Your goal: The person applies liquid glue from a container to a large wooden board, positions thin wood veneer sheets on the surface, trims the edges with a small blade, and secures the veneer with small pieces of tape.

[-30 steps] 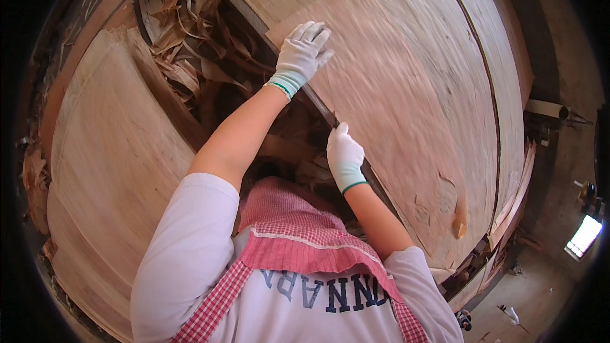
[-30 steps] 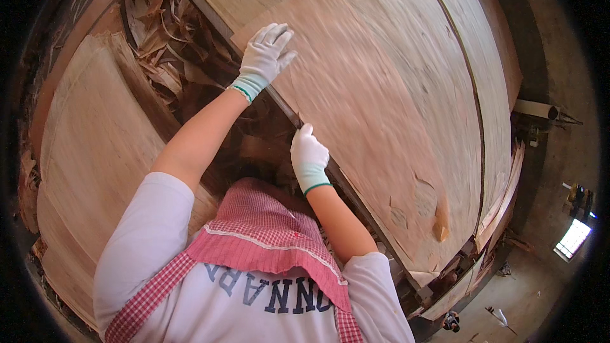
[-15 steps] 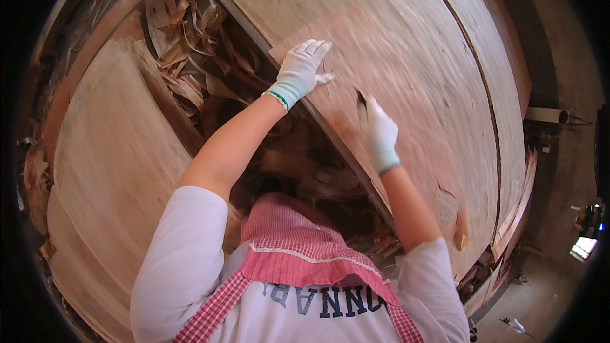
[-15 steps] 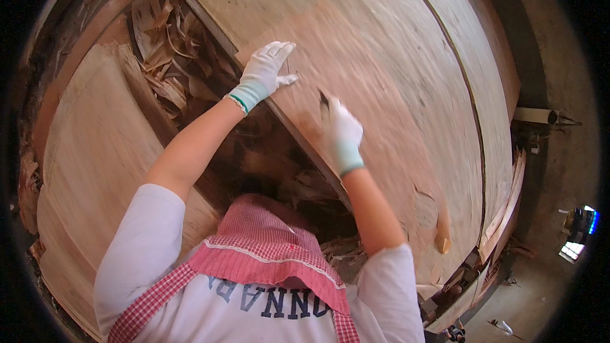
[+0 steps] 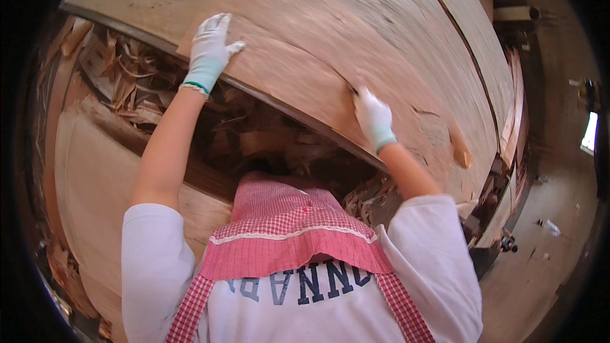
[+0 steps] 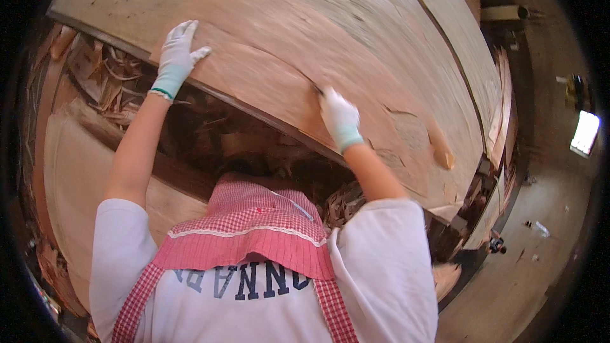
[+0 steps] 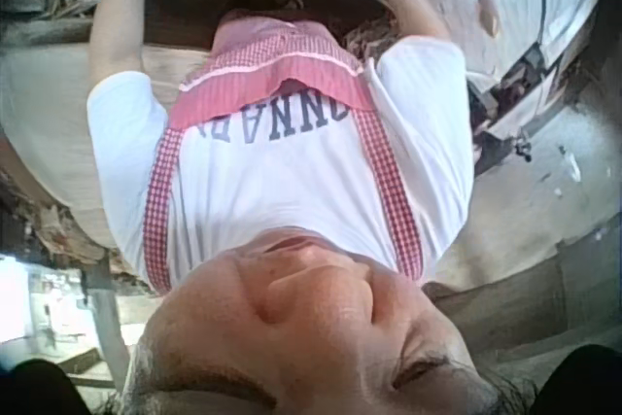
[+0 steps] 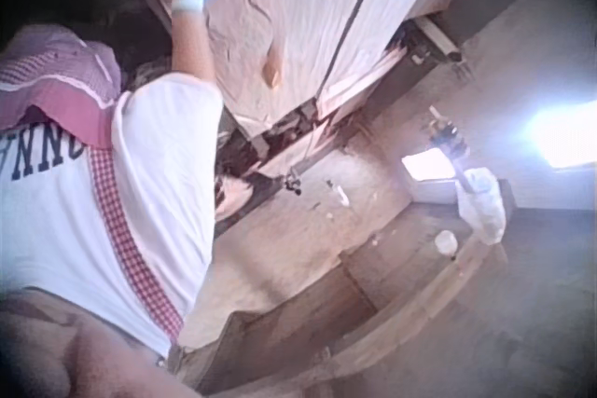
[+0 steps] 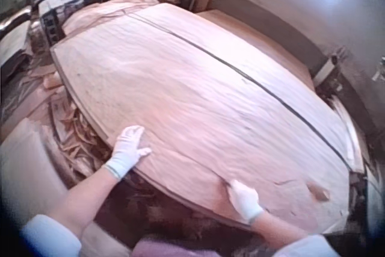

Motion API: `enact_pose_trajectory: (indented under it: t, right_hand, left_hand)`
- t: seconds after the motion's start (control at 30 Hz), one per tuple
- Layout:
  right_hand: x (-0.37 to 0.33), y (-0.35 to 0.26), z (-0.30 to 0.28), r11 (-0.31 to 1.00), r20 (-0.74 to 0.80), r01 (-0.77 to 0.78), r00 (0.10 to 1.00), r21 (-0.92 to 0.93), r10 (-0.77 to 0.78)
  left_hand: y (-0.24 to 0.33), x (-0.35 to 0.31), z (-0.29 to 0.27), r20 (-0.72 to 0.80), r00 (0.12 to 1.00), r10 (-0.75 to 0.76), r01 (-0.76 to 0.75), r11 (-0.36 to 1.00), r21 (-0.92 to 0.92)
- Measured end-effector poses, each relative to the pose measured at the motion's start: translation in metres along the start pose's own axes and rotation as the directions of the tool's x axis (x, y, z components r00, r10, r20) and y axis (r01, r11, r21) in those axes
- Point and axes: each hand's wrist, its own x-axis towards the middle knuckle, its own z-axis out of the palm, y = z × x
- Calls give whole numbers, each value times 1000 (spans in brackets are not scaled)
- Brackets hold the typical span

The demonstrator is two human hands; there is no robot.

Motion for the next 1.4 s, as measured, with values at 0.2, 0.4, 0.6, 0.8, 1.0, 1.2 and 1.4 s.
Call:
enact_pose_trajectory:
  t: [0.2,0.4,0.6,0.8,1.0,1.2,1.4]
  right_hand:
    - [-247,15,64,753,92,-651,759,96,644]
    - [-210,39,-7,735,-290,-418,726,534,624]
    - [-39,170,-44,754,-337,-258,775,604,535]
    - [71,210,-39,799,58,-341,931,495,361]
    - [83,201,-43,890,126,-185,981,417,145]
    - [108,163,-100,941,-130,-43,987,337,92]
    - [165,184,-110,912,-308,-68,929,404,206]
  left_hand:
    - [-2,4,7,12,1000,18,-18,1000,18]
    - [0,4,6,59,997,-49,47,998,32]
    - [49,-4,1,-53,997,61,-52,987,150]
    - [111,-28,16,-72,983,-171,182,960,211]
    - [134,-34,12,28,955,-294,264,893,365]
    - [144,-34,15,-13,945,-326,281,792,542]
    - [167,-20,10,104,902,-419,259,718,645]
